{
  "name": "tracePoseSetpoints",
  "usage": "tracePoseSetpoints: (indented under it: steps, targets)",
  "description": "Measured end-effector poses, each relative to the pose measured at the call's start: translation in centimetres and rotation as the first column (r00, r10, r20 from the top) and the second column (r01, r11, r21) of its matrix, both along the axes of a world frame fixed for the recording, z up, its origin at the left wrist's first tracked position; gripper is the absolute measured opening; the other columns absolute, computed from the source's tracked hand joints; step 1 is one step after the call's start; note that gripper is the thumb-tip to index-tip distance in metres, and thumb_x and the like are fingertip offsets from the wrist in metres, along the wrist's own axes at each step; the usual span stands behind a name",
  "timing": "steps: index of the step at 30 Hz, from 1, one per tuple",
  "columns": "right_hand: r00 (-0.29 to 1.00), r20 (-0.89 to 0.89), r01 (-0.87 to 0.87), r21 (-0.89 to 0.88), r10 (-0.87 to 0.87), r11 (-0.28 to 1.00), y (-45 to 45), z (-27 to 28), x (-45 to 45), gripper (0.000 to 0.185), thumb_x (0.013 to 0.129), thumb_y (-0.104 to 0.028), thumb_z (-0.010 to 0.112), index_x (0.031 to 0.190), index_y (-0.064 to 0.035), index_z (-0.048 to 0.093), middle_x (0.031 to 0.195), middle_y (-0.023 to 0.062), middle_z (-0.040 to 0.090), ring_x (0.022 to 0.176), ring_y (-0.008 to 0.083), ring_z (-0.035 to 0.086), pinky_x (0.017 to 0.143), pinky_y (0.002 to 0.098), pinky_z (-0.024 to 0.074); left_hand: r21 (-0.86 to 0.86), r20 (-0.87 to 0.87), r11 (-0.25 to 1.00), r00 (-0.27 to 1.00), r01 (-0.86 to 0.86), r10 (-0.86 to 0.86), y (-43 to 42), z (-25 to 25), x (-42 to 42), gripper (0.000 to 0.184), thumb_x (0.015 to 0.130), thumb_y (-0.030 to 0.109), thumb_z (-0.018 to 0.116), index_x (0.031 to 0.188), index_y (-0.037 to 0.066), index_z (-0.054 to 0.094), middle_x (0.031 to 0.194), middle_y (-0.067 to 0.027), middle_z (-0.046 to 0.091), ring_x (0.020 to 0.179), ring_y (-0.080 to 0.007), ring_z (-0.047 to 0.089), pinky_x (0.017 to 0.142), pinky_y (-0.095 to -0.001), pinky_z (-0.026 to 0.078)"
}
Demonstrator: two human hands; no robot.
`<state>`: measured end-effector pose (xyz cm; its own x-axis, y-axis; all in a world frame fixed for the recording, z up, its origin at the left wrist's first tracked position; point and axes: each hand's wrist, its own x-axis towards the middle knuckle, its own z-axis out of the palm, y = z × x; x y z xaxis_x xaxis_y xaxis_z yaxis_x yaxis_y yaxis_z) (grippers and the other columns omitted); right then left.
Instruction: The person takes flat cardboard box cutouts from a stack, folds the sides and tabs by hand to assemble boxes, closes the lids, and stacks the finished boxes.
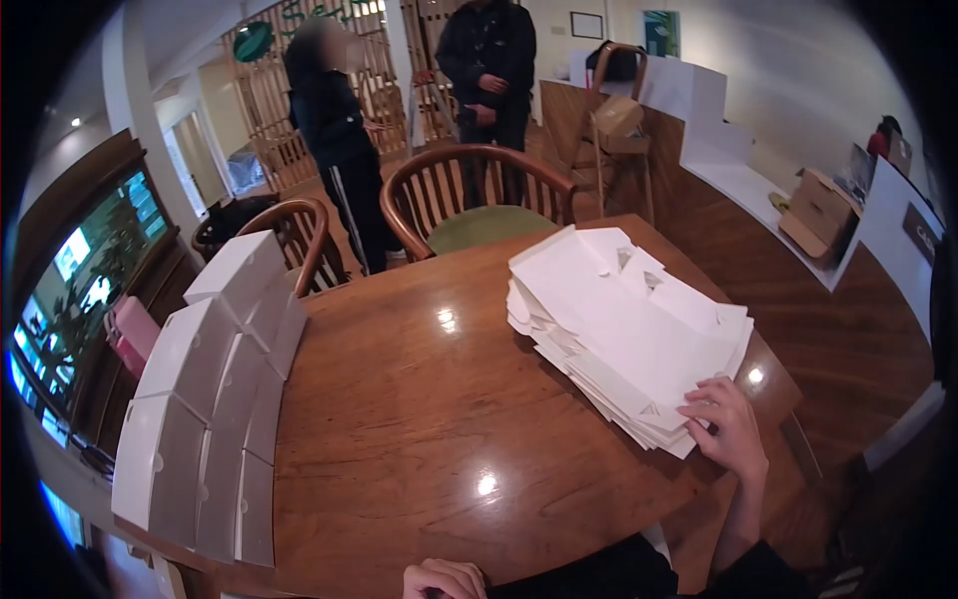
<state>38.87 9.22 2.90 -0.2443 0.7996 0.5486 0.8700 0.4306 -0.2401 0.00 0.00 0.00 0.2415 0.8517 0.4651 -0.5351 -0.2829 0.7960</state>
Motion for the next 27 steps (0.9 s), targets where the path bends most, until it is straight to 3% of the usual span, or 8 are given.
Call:
tracePoseSetpoints:
  steps: [3, 6, 8, 14, 20, 21, 24, 27]
  targets:
    - [0.994, -0.101, 0.041, -0.001, -0.041, 0.999, 0.5, -1.3, -2.1, 0.018, 0.066, 0.001, 0.073, 0.083, -0.0055, 0.075, 0.088, 0.0078, 0.070, 0.102, 0.0284, 0.063, 0.084, 0.0384, 0.0526, 0.004, -0.043, 1.000, 0.999, 0.010, -0.009, -0.1, 1.0, -2.0, 0.035, 0.087, 0.033, 0.069, 0.071, 0.001, 0.069, 0.059, -0.0110, 0.067, 0.052, -0.0243, 0.062, 0.053, -0.0344, 0.044]
    - [0.992, -0.118, 0.071, 0.148, -0.054, 0.986, 0.5, -0.3, -1.4, 0.015, 0.066, 0.006, 0.070, 0.079, -0.0029, 0.072, 0.081, 0.0089, 0.068, 0.087, 0.0277, 0.065, 0.074, 0.0368, 0.0527, -0.011, 0.015, 1.000, 1.000, 0.015, -0.015, -0.3, 0.5, -0.7, 0.034, 0.087, 0.032, 0.069, 0.071, 0.001, 0.069, 0.060, -0.0115, 0.067, 0.052, -0.0242, 0.061, 0.053, -0.0344, 0.044]
    - [0.970, -0.239, 0.114, 0.264, -0.049, 0.958, 0.7, -0.5, -1.5, 0.014, 0.066, 0.009, 0.067, 0.076, -0.0005, 0.069, 0.074, 0.0095, 0.066, 0.074, 0.0266, 0.062, 0.065, 0.0339, 0.0499, 0.009, -0.003, 1.000, 1.000, 0.012, -0.012, -0.1, 0.5, -0.8, 0.035, 0.087, 0.032, 0.069, 0.071, 0.001, 0.069, 0.059, -0.0117, 0.067, 0.051, -0.0244, 0.061, 0.053, -0.0344, 0.044]
    - [0.923, -0.384, 0.236, 0.476, -0.042, 0.847, 1.3, -0.8, -1.4, 0.012, 0.070, 0.013, 0.065, 0.077, 0.0033, 0.064, 0.073, 0.0104, 0.061, 0.068, 0.0228, 0.059, 0.062, 0.0302, 0.0461, 0.003, -0.015, 1.000, 1.000, 0.000, 0.000, -0.3, 0.5, -0.8, 0.038, 0.088, 0.033, 0.068, 0.069, 0.000, 0.069, 0.059, -0.0118, 0.067, 0.051, -0.0243, 0.061, 0.052, -0.0342, 0.044]
    - [0.744, -0.652, 0.508, 0.409, -0.147, 0.758, 1.8, -3.7, 0.6, 0.005, 0.086, 0.008, 0.063, 0.083, 0.0046, 0.060, 0.078, 0.0081, 0.058, 0.072, 0.0169, 0.056, 0.069, 0.0273, 0.0452, -0.021, -0.019, 0.999, 0.999, -0.028, 0.028, -0.5, 0.1, -0.7, 0.039, 0.088, 0.033, 0.069, 0.069, -0.001, 0.069, 0.058, -0.0118, 0.066, 0.051, -0.0244, 0.060, 0.052, -0.0341, 0.044]
    - [0.743, -0.653, 0.509, 0.407, -0.149, 0.758, 1.8, -3.8, 0.9, 0.005, 0.086, 0.008, 0.063, 0.083, 0.0046, 0.060, 0.078, 0.0081, 0.058, 0.072, 0.0169, 0.056, 0.069, 0.0273, 0.0452, -0.022, -0.021, 0.999, 0.999, -0.028, 0.027, -0.5, 0.1, -0.7, 0.039, 0.088, 0.033, 0.069, 0.069, -0.001, 0.069, 0.058, -0.0118, 0.066, 0.051, -0.0244, 0.060, 0.052, -0.0341, 0.044]
    - [0.536, -0.843, 0.545, 0.315, -0.034, 0.777, 1.9, -3.7, 1.4, 0.013, 0.097, -0.002, 0.061, 0.086, 0.0053, 0.061, 0.083, 0.0000, 0.059, 0.080, 0.0075, 0.053, 0.073, 0.0243, 0.0446, -0.023, -0.023, 0.999, 0.999, -0.029, 0.029, -0.5, 0.2, -0.6, 0.039, 0.089, 0.033, 0.069, 0.068, 0.000, 0.068, 0.058, -0.0117, 0.066, 0.051, -0.0242, 0.060, 0.052, -0.0340, 0.044]
    - [0.475, -0.880, 0.556, 0.284, -0.018, 0.781, 1.7, -3.6, 2.5, 0.014, 0.097, -0.005, 0.062, 0.089, 0.0056, 0.064, 0.087, 0.0007, 0.061, 0.079, 0.0081, 0.054, 0.072, 0.0232, 0.0442, -0.020, -0.024, 0.999, 0.999, -0.027, 0.027, -0.5, 0.3, -0.6, 0.038, 0.089, 0.032, 0.069, 0.069, 0.000, 0.069, 0.058, -0.0116, 0.066, 0.051, -0.0242, 0.060, 0.052, -0.0340, 0.044]
